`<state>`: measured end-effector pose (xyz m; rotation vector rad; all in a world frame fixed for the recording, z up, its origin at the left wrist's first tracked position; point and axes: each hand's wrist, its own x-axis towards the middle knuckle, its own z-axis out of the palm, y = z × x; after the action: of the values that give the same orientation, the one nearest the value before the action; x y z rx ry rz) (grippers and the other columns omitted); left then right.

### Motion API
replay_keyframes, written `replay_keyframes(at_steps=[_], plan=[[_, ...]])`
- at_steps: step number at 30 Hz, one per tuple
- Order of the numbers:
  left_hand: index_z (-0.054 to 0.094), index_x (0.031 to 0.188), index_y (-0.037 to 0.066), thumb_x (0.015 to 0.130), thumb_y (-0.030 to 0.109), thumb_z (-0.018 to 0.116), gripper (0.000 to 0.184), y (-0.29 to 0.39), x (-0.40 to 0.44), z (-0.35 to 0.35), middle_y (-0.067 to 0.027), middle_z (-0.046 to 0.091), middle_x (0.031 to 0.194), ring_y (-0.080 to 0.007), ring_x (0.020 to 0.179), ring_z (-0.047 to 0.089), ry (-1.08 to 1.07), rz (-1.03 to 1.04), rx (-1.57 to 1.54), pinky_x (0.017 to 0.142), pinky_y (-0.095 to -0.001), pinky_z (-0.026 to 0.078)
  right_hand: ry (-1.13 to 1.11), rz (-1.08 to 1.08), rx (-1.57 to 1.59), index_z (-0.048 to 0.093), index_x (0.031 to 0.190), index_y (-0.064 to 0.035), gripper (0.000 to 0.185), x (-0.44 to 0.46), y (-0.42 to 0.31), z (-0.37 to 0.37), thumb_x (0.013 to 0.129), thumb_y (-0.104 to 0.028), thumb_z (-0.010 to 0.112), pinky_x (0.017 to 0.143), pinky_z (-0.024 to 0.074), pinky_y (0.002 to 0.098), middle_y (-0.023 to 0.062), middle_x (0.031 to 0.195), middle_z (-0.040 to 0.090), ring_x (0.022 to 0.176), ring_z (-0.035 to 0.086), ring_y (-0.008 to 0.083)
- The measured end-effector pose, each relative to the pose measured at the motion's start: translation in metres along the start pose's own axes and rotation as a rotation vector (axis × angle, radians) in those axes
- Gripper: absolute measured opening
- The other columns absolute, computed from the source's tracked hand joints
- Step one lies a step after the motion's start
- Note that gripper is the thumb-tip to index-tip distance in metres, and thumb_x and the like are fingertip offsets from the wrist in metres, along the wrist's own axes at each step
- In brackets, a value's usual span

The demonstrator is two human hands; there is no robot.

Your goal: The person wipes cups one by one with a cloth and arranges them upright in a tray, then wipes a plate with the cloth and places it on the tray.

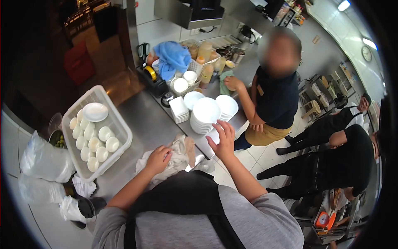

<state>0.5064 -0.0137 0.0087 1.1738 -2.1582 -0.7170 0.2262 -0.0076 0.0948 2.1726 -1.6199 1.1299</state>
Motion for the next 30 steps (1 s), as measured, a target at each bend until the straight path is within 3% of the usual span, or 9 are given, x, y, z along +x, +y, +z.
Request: replay_keyframes(at_steps=[4, 6, 8, 9, 10, 13, 15, 22, 30], plan=[[0.064, 0.098, 0.003, 0.088, 0.012, 0.059, 0.015, -0.011, 0.008, 0.018, -0.0114, 0.062, 0.089, -0.0243, 0.079, 0.062, 0.060, -0.114, -0.098, 0.071, -0.0336, 0.049, -0.223, -0.057, -0.083, 0.058, 0.114, -0.0126, 0.050, 0.029, 0.022, -0.004, 0.068, -0.020, 0.077, 0.091, 0.0397, 0.0443, 0.0041, 0.121, 0.054, 0.115, 0.046, 0.0329], [0.063, 0.099, 0.002, 0.090, 0.012, 0.058, 0.015, -0.013, 0.021, 0.023, -0.0094, 0.064, 0.091, -0.0160, 0.079, 0.063, 0.053, -0.349, -0.343, 0.071, -0.0286, 0.049, -0.370, -0.097, -0.098, 0.059, 0.111, -0.0121, 0.045, 0.034, 0.035, 0.006, 0.069, -0.020, 0.076, 0.089, 0.0405, 0.0442, 0.0039, 0.115, 0.058, 0.113, 0.048, 0.0338], [0.062, 0.102, 0.001, 0.092, 0.012, 0.056, 0.016, 0.009, 0.041, 0.025, -0.0056, 0.065, 0.095, -0.0100, 0.084, 0.061, 0.211, -0.227, -0.384, 0.073, -0.0253, 0.048, -0.449, -0.110, -0.046, 0.063, 0.099, -0.0100, 0.033, 0.036, 0.049, 0.015, 0.070, -0.019, 0.075, 0.088, 0.0406, 0.0440, 0.0046, 0.096, 0.063, 0.108, 0.050, 0.0374], [0.062, 0.104, 0.001, 0.093, 0.013, 0.055, 0.017, 0.015, 0.051, 0.032, -0.0045, 0.064, 0.097, -0.0105, 0.085, 0.061, 0.197, -0.225, -0.505, 0.075, -0.0255, 0.048, -0.371, -0.176, -0.056, 0.063, 0.090, -0.0071, 0.023, 0.046, 0.036, 0.005, 0.072, -0.017, 0.074, 0.079, 0.0453, 0.0419, 0.0069, 0.083, 0.062, 0.091, 0.057, 0.0355], [0.061, 0.107, 0.002, 0.094, 0.014, 0.054, 0.018, 0.021, 0.063, 0.037, -0.0034, 0.064, 0.098, -0.0111, 0.086, 0.061, 0.183, -0.213, -0.619, 0.077, -0.0257, 0.049, -0.388, -0.190, -0.042, 0.063, 0.090, -0.0071, 0.023, 0.045, 0.034, 0.008, 0.072, -0.017, 0.074, 0.079, 0.0453, 0.0419, 0.0069, 0.083, 0.062, 0.091, 0.057, 0.0355], [0.054, 0.119, 0.006, 0.096, 0.022, 0.052, 0.028, 0.053, 0.092, 0.046, -0.0019, 0.059, 0.109, -0.0127, 0.091, 0.059, 0.098, -0.324, -0.962, 0.079, -0.0276, 0.048, -0.427, 0.025, 0.230, 0.060, 0.091, -0.0024, 0.022, 0.042, 0.037, 0.013, 0.076, -0.013, 0.073, 0.056, 0.0471, 0.0371, 0.0127, 0.083, 0.059, 0.058, 0.055, 0.0289], [0.045, 0.129, 0.012, 0.097, 0.031, 0.050, 0.037, 0.064, 0.105, 0.053, -0.0018, 0.052, 0.116, -0.0146, 0.095, 0.056, 0.127, -0.617, -1.348, 0.081, -0.0309, 0.048, -0.451, 0.042, 0.285, 0.059, 0.091, -0.0015, 0.022, 0.046, 0.039, 0.014, 0.076, -0.011, 0.072, 0.056, 0.0467, 0.0359, 0.0132, 0.081, 0.058, 0.059, 0.056, 0.0282], [0.037, 0.133, 0.016, 0.092, 0.042, 0.054, 0.051, 0.075, 0.105, 0.048, -0.0038, 0.042, 0.117, -0.0211, 0.099, 0.052, 0.138, -0.710, -1.602, 0.084, -0.0384, 0.049, -0.549, 0.242, 0.529, 0.055, 0.091, 0.0043, 0.021, 0.049, 0.048, 0.010, 0.080, -0.004, 0.070, 0.052, 0.0457, 0.0283, 0.0111, 0.077, 0.056, 0.058, 0.060, 0.0158], [0.035, 0.133, 0.011, 0.088, 0.050, 0.056, 0.063, 0.083, 0.105, 0.038, -0.0099, 0.035, 0.126, -0.0322, 0.111, 0.050, 0.114, -0.770, -1.723, 0.092, -0.0474, 0.047, -0.466, 0.176, 0.469, 0.056, 0.088, 0.0042, 0.019, 0.046, 0.051, 0.000, 0.078, 0.000, 0.071, 0.050, 0.0441, 0.0269, 0.0112, 0.074, 0.054, 0.062, 0.063, 0.0177]])
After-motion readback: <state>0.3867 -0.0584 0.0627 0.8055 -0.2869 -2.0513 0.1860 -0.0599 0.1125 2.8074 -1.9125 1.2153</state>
